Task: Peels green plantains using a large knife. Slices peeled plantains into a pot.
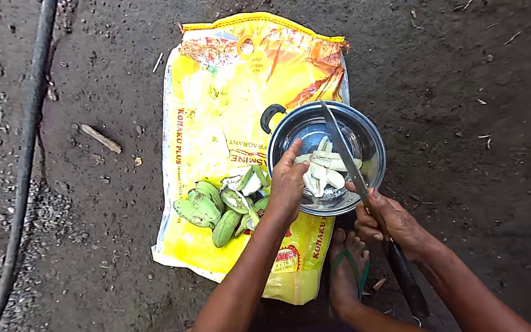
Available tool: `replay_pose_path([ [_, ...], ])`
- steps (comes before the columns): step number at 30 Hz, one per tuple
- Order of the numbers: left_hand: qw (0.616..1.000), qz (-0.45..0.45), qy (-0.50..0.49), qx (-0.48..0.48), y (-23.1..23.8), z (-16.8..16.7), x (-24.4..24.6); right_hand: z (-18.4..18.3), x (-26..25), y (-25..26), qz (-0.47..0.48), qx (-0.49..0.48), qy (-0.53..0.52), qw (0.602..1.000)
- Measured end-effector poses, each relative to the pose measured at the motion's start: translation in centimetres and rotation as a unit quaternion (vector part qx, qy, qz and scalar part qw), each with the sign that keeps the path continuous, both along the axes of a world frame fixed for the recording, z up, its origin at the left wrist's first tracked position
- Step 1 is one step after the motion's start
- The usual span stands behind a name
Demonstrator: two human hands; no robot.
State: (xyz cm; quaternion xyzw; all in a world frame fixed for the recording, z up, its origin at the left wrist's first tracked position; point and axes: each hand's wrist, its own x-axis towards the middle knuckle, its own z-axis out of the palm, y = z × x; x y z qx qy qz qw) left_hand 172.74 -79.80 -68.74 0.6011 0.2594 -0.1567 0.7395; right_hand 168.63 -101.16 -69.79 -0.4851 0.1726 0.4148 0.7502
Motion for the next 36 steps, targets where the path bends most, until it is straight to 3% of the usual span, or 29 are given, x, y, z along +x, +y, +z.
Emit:
replay_pose_path([
  [3, 0.997, -0.054, -0.031, 0.035, 1.4, 1.4, 1.0, 0.2, 0.5, -1.0, -0.005, -0.001, -0.018, 1.0],
  [6, 0.972, -0.176, -0.109, 0.115, 3.6, 4.1, 3.2, 1.2, 1.4, -2.3, 0.043, -0.034, -0.092, 0.994],
  [8, 0.923, -0.28, -0.172, 0.202, 5.9, 7.2, 4.6, 2.7, 2.5, -2.8, 0.096, -0.06, -0.175, 0.978],
  [11, 0.802, -0.43, -0.206, 0.361, 10.4, 12.6, 5.5, 6.5, 4.3, -2.5, 0.158, -0.119, -0.256, 0.946],
  [13, 0.729, -0.48, -0.209, 0.441, 13.7, 15.1, 5.0, 8.9, 5.5, -1.8, 0.196, -0.146, -0.291, 0.925],
  [16, 0.691, -0.5, -0.164, 0.495, 17.4, 16.4, 3.2, 11.6, 7.0, 0.0, 0.244, -0.146, -0.331, 0.9],
  [18, 0.697, -0.513, -0.115, 0.486, 18.5, 15.2, 1.9, 12.9, 7.7, 2.0, 0.268, -0.14, -0.342, 0.89],
  [23, 0.665, -0.586, -0.07, 0.457, 21.1, 7.3, -0.1, 13.9, 8.6, 11.0, 0.3, -0.152, -0.336, 0.88],
  [26, 0.644, -0.615, -0.006, 0.455, 22.1, 5.2, -0.8, 11.2, 7.6, 17.1, 0.204, -0.022, -0.3, 0.932],
  [29, 0.648, -0.593, -0.035, 0.477, 23.8, 2.3, -1.8, 6.5, 5.1, 21.1, 0.085, 0.101, -0.237, 0.962],
  [33, 0.624, -0.592, -0.03, 0.509, 25.3, -2.0, -2.6, 2.3, 1.3, 22.3, 0.037, 0.125, -0.103, 0.986],
  [36, 0.628, -0.604, -0.008, 0.49, 24.9, -2.2, -3.2, 1.0, -0.2, 22.0, 0.039, 0.098, -0.06, 0.993],
])
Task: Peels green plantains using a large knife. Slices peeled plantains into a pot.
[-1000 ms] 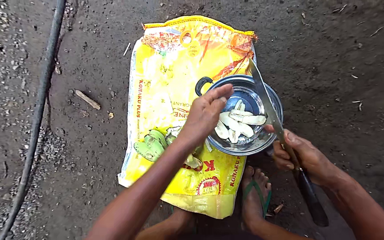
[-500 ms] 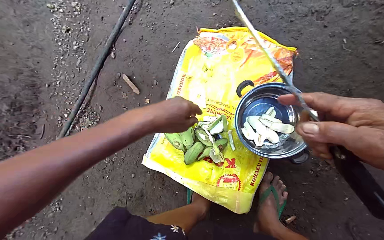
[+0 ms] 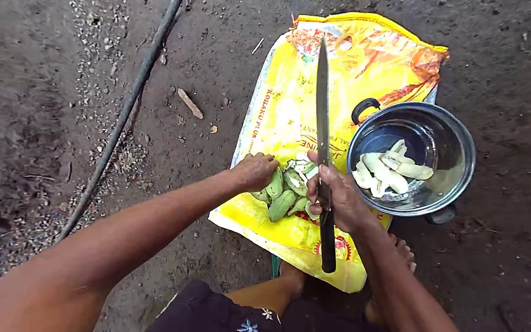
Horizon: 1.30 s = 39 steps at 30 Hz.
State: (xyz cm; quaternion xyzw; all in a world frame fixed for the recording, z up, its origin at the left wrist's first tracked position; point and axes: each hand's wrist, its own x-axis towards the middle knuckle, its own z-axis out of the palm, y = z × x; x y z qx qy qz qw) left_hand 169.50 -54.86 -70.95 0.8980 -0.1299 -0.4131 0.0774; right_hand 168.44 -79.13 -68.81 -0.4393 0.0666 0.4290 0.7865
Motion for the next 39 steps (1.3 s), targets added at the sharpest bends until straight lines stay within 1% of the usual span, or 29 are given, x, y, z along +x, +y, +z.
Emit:
replay_pose_path([
  [4, 1.0, -0.005, -0.001, 0.021, -0.6, 0.9, -0.9, -0.3, -0.4, 0.0, 0.007, -0.01, 0.009, 1.0],
  [6, 0.997, -0.031, -0.005, 0.065, -1.3, 1.4, -1.6, -0.3, -0.3, 0.4, 0.011, -0.01, 0.011, 1.0],
  [9, 0.991, -0.063, 0.031, 0.11, -2.1, 1.5, -2.1, 0.0, -0.3, 1.5, 0.007, -0.022, 0.016, 1.0],
  [11, 0.989, -0.088, 0.046, 0.111, -2.2, 1.4, -2.1, 0.1, -0.7, 2.0, 0.009, -0.017, 0.013, 1.0],
  [14, 0.981, -0.156, 0.054, 0.103, -1.4, 1.4, -1.7, 0.0, -1.2, 2.1, 0.025, -0.006, 0.002, 1.0],
  [15, 0.98, -0.159, 0.055, 0.103, -0.9, 1.7, -1.5, 0.0, -1.3, 2.1, 0.033, -0.005, -0.006, 0.999],
  [17, 0.989, -0.114, 0.026, 0.095, 0.8, 2.6, -1.2, 0.1, -1.3, 2.1, 0.046, -0.009, -0.023, 0.999],
  [19, 0.995, -0.048, -0.003, 0.089, 2.8, 3.7, -0.6, 0.0, -1.1, 2.1, 0.053, -0.009, -0.041, 0.998],
  [21, 0.996, 0.055, -0.024, 0.068, 4.6, 4.8, -0.3, -0.3, -1.0, 2.2, 0.052, -0.008, -0.064, 0.997],
  [23, 0.984, 0.174, -0.023, 0.036, 5.7, 6.0, 0.2, -0.5, -1.0, 2.4, 0.049, -0.009, -0.082, 0.995],
  [25, 0.958, 0.287, 0.009, 0.013, 5.4, 7.1, 0.5, -0.6, -1.2, 2.6, 0.044, -0.007, -0.082, 0.996],
  [26, 0.938, 0.345, 0.033, -0.008, 4.9, 7.4, 0.5, -0.7, -1.3, 2.6, 0.046, -0.005, -0.076, 0.996],
  [28, 0.88, 0.461, 0.069, -0.09, 3.8, 7.1, -0.2, -1.0, -1.6, 2.5, 0.052, -0.002, -0.06, 0.997],
  [29, 0.849, 0.503, 0.087, -0.137, 3.3, 6.7, -0.7, -1.1, -1.7, 2.5, 0.055, -0.001, -0.053, 0.997],
  [31, 0.8, 0.55, 0.12, -0.209, 2.2, 6.1, -1.5, -1.2, -1.9, 2.6, 0.056, -0.003, -0.038, 0.998],
  [32, 0.785, 0.559, 0.132, -0.231, 1.8, 5.8, -1.7, -1.2, -1.9, 2.7, 0.054, -0.005, -0.027, 0.998],
  [34, 0.773, 0.564, 0.142, -0.254, 1.0, 5.2, -2.1, -1.4, -2.1, 2.7, 0.043, -0.007, -0.011, 0.999],
  [36, 0.757, 0.568, 0.16, -0.28, 0.6, 5.0, -2.0, -1.7, -2.3, 2.7, 0.031, -0.022, -0.019, 0.999],
  [37, 0.747, 0.578, 0.162, -0.286, 0.4, 5.0, -2.0, -1.9, -2.4, 2.7, 0.026, -0.049, -0.038, 0.998],
  [39, 0.73, 0.597, 0.164, -0.291, 0.1, 5.3, -1.8, -2.4, -2.7, 2.7, 0.017, -0.151, -0.101, 0.983],
])
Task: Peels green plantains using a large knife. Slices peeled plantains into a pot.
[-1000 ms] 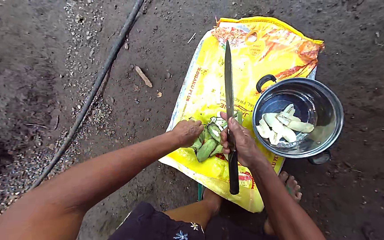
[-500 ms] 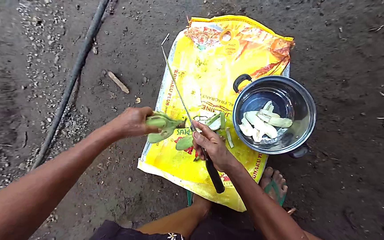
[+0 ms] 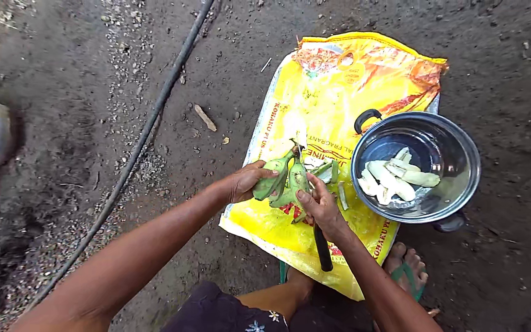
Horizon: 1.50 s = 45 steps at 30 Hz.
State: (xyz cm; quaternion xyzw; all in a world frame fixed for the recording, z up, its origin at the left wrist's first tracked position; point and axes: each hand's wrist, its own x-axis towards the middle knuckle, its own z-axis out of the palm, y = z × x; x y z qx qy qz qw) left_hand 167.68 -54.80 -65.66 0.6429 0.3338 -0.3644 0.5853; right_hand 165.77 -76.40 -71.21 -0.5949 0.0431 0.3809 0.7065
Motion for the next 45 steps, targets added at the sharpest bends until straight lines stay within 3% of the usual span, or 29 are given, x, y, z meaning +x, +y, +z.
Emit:
replay_pose_path([
  [5, 0.999, 0.025, -0.006, -0.031, -0.3, 0.5, -0.4, -0.2, 0.1, 0.3, -0.038, -0.225, -0.117, 0.967],
  [9, 0.994, 0.04, 0.011, -0.098, -0.5, 0.9, -0.9, 0.4, 0.7, 0.2, -0.015, -0.247, -0.14, 0.959],
  [12, 0.994, 0.01, 0.006, -0.108, -0.2, 0.6, -1.1, 0.3, 0.5, 0.6, 0.019, -0.211, -0.114, 0.971],
  [15, 0.992, -0.108, -0.066, 0.023, 0.3, 0.3, -0.7, 0.3, 0.2, 0.9, 0.032, -0.178, -0.073, 0.981],
  [18, 0.94, -0.29, -0.103, 0.146, 1.2, 0.0, 0.6, 0.4, 0.1, 1.0, 0.045, -0.158, -0.035, 0.986],
  [20, 0.906, -0.359, -0.124, 0.189, 1.6, -0.4, 0.9, 0.6, 0.3, 0.8, 0.059, -0.149, -0.014, 0.987],
  [27, 0.867, -0.424, -0.16, 0.208, 2.5, -1.4, 1.5, 1.2, 1.8, -0.6, 0.16, -0.15, 0.007, 0.976],
  [30, 0.846, -0.412, -0.178, 0.289, 5.4, -2.9, 1.7, 2.8, 2.2, -2.4, 0.205, -0.079, 0.024, 0.975],
  [32, 0.833, -0.392, -0.157, 0.356, 9.2, -2.6, 1.7, 3.9, 2.5, -3.1, 0.212, -0.092, 0.004, 0.973],
  [35, 0.881, -0.277, -0.112, 0.368, 9.5, -0.3, 1.9, 3.9, 3.1, -3.4, 0.153, -0.121, -0.013, 0.981],
  [38, 0.952, -0.168, -0.078, 0.242, 5.5, -0.5, 0.5, 3.2, 2.6, -3.0, 0.083, -0.103, 0.009, 0.991],
  [41, 0.972, -0.185, -0.048, 0.136, 1.5, -1.7, 0.1, 3.1, 2.7, -2.2, 0.038, -0.09, 0.021, 0.995],
  [45, 0.959, -0.272, 0.025, 0.068, -0.6, -1.9, 0.8, 2.2, 2.1, -1.8, -0.003, -0.082, 0.023, 0.996],
])
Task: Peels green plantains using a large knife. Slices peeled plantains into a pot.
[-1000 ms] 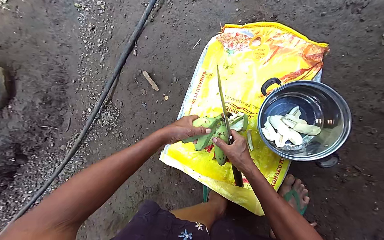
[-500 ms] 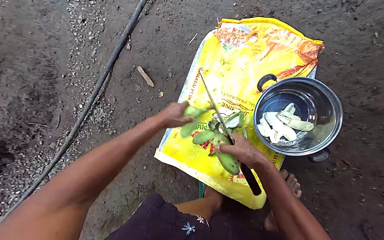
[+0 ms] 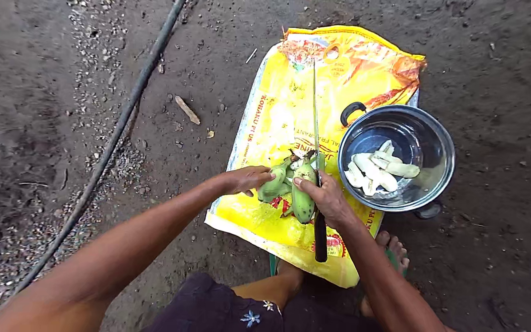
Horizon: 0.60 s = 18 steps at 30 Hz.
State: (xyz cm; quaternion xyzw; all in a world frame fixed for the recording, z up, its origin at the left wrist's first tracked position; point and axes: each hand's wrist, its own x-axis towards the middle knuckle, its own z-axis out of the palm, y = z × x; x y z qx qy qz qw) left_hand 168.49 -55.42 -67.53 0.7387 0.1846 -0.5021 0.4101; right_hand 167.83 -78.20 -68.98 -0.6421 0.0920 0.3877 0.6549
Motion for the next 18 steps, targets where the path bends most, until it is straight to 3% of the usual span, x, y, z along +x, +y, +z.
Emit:
replay_pose_path([
  [3, 0.997, -0.074, -0.014, 0.024, 0.0, 0.6, 1.1, -0.7, -0.2, -0.1, -0.025, -0.01, 0.006, 1.0],
  [6, 0.978, -0.161, -0.091, 0.099, 0.4, 1.3, 2.1, -0.6, -0.2, -0.1, -0.045, -0.02, 0.011, 0.999],
  [10, 0.979, -0.12, -0.124, 0.107, 0.8, 1.3, 2.2, -0.5, 0.1, 0.0, -0.066, -0.017, 0.015, 0.998],
  [13, 0.975, -0.145, -0.146, 0.08, 0.8, 1.6, 2.2, -0.7, 0.1, 0.0, -0.075, -0.014, 0.009, 0.997],
  [18, 0.994, -0.062, -0.093, 0.009, 0.8, 2.5, 2.7, -0.6, -0.1, 0.2, -0.074, -0.02, 0.008, 0.997],
])
